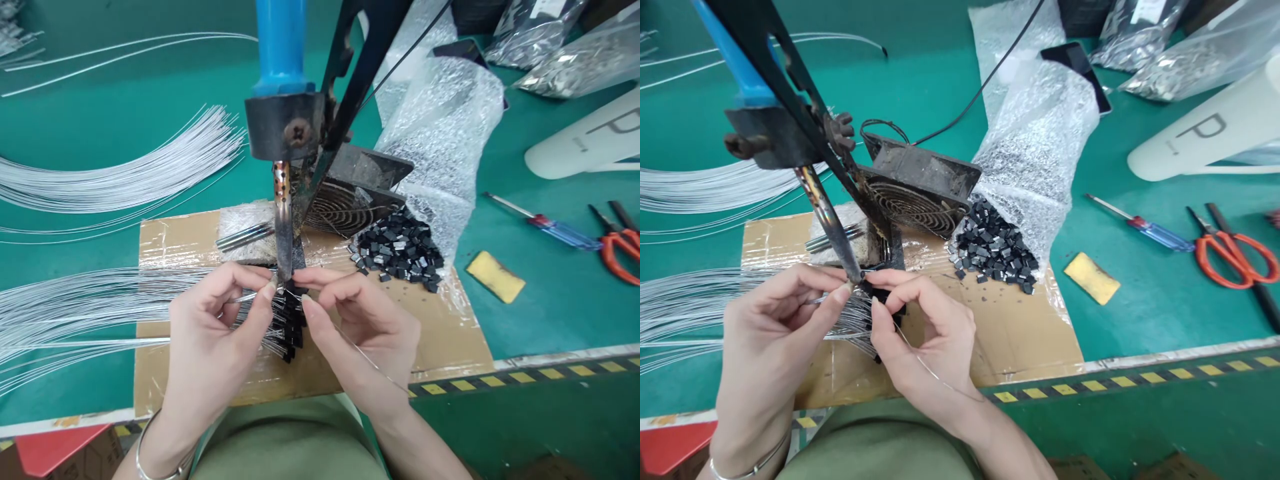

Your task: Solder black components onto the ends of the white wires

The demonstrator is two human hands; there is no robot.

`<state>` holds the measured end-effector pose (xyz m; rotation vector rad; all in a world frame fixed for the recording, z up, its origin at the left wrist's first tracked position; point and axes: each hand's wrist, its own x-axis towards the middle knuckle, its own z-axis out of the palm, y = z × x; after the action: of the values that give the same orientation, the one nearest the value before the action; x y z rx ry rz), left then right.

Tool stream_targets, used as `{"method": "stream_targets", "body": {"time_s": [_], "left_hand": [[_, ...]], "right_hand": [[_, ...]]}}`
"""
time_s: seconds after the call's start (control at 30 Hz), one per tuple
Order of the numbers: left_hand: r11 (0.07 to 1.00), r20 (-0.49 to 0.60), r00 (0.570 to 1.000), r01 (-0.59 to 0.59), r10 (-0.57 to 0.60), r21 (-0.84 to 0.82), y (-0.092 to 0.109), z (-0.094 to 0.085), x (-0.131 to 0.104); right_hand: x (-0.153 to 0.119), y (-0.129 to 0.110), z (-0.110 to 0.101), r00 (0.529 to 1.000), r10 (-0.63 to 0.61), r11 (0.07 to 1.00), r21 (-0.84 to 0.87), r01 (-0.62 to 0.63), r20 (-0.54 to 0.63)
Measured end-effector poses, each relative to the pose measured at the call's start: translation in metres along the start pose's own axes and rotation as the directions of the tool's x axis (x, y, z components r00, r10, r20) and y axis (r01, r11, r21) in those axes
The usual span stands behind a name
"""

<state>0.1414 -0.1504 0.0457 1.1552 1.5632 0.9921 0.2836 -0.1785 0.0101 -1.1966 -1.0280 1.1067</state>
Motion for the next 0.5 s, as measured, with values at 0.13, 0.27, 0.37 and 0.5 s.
{"method": "stream_targets", "body": {"time_s": [0.13, 0.27, 0.37, 0.5], "left_hand": [[1.0, 0.0, 1.0, -0.001, 0.001, 0.003, 0.0002, -0.0007, -0.0006], [1.0, 0.003, 1.0, 0.001, -0.001, 0.027, -0.002, -0.001, 0.0009], [0.999, 0.027, 1.0, -0.009, 0.007, 0.048, -0.0036, -0.0016, 0.0024], [0.999, 0.023, 1.0, -0.013, 0.012, 0.038, -0.0029, -0.0018, 0.0024]], "right_hand": [[0.0005, -0.0006, -0.0003, 1.0, 0.005, 1.0, 0.004, -0.005, 0.006], [0.0013, -0.0003, -0.0001, 1.0, -0.002, 1.0, -0.003, 0.002, 0.005], [0.0014, 0.0007, 0.0002, 1.0, -0.005, 1.0, -0.002, 0.005, -0.007], [0.0009, 0.001, -0.0002, 1.0, -0.005, 1.0, -0.012, 0.005, -0.006]]}}
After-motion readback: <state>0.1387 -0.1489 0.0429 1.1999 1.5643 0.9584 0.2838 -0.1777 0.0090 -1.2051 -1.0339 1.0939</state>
